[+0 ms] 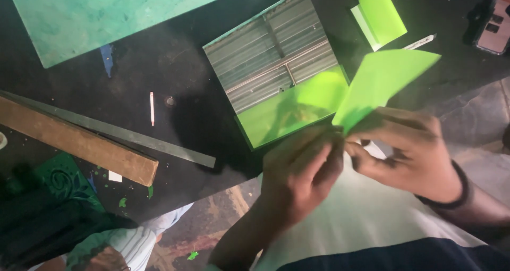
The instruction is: Applying a green adhesive film onto a square glass or mirror surface.
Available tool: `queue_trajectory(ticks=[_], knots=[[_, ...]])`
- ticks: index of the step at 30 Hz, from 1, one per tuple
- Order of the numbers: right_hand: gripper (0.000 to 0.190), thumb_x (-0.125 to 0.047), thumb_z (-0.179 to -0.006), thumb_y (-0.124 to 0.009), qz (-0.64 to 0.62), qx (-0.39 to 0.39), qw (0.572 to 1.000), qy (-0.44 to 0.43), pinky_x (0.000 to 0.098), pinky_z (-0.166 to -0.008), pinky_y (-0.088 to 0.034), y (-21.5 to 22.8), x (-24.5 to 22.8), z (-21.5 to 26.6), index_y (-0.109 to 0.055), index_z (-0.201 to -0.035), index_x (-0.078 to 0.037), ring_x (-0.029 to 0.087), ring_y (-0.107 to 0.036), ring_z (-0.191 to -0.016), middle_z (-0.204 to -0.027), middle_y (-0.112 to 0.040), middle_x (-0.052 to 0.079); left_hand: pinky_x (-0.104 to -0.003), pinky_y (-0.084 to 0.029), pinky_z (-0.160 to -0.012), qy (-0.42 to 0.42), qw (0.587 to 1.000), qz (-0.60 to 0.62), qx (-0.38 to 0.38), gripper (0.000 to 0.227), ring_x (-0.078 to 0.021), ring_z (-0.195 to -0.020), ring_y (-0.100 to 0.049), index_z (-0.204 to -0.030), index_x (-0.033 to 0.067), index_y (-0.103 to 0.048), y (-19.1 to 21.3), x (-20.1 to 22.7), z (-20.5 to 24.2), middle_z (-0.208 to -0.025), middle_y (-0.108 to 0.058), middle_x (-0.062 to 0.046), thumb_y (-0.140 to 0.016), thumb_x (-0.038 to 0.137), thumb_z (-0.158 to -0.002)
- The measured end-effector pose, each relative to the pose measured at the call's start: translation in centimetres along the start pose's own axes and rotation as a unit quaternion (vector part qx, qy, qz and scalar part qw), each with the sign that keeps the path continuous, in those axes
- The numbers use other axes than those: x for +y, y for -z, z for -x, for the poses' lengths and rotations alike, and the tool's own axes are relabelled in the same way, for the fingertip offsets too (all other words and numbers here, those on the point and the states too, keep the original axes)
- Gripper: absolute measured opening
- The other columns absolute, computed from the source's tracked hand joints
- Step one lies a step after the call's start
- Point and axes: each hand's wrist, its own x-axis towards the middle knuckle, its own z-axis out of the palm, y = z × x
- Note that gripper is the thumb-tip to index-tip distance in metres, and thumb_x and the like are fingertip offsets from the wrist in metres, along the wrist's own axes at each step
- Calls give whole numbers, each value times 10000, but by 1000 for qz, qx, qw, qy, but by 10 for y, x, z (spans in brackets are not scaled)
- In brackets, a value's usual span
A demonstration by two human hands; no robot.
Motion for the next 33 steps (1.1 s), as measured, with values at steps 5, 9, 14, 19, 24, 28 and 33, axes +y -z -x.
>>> queue_trajectory(ticks=[5, 9, 14, 19, 24, 28, 33], knots=[[150, -36, -792, -778, 47, -40, 998, 21, 321, -619, -513, -13, 8, -17, -684, -908, -48, 206, -673, -727, -839, -691, 69, -293, -631, -807, 50, 998, 40, 9, 182, -210, -966, -768, -1106, 13, -699, 1, -24, 3, -1122, -739, -114, -746, -1, -931], [167, -20, -779, -767, 66, -76, 992, 77, 384, -690, -526, -28, 20, -29, -669, -913, -38, 274, -644, -786, -836, -657, 79, -266, -609, -729, 115, 989, 85, 32, 142, -166, -848, -773, -1053, 27, -740, -2, -48, 12, -1038, -766, -88, -744, -3, -915], [177, -8, -774, -747, 72, -75, 991, 84, 390, -739, -545, -59, 28, -42, -650, -919, -39, 303, -671, -846, -897, -669, 97, -259, -594, -711, 161, 978, 85, 101, 122, -138, -790, -738, -1029, 23, -719, -2, -74, 28, -947, -740, -68, -756, 24, -914], [141, 22, -840, -687, -54, -72, 996, 26, 341, -845, -577, -103, 56, -51, -635, -957, -37, 253, -726, -1027, -1010, -703, 88, -251, -581, -729, 257, 915, 228, 212, 136, -123, -833, -681, -1090, 0, -683, 66, -101, 63, -974, -705, -50, -694, 17, -956], [106, -3, -918, -656, -321, -37, 931, -169, 268, -805, -539, -159, 107, -42, -652, -1023, 13, 107, -663, -920, -976, -677, 65, -327, -607, -773, 217, 843, 259, 419, 47, -241, -891, -702, -1032, -68, -626, 154, -121, 97, -1005, -706, -169, -588, -57, -1006], [73, -53, -958, -655, -310, -54, 923, -222, 277, -798, -567, -185, 115, -41, -647, -998, 8, 122, -704, -887, -957, -720, 65, -356, -644, -849, 247, 812, 245, 470, 58, -229, -892, -675, -1036, -80, -615, 175, -128, 102, -989, -668, -154, -569, -46, -1044], [145, -114, -945, -658, -352, -41, 879, -319, 322, -833, -586, -200, 151, -33, -685, -1003, 16, 150, -690, -867, -941, -697, 80, -287, -592, -713, 131, 782, 297, 532, 65, -159, -746, -624, -1033, -66, -618, 184, -140, 94, -909, -627, -116, -587, -22, -1070]])
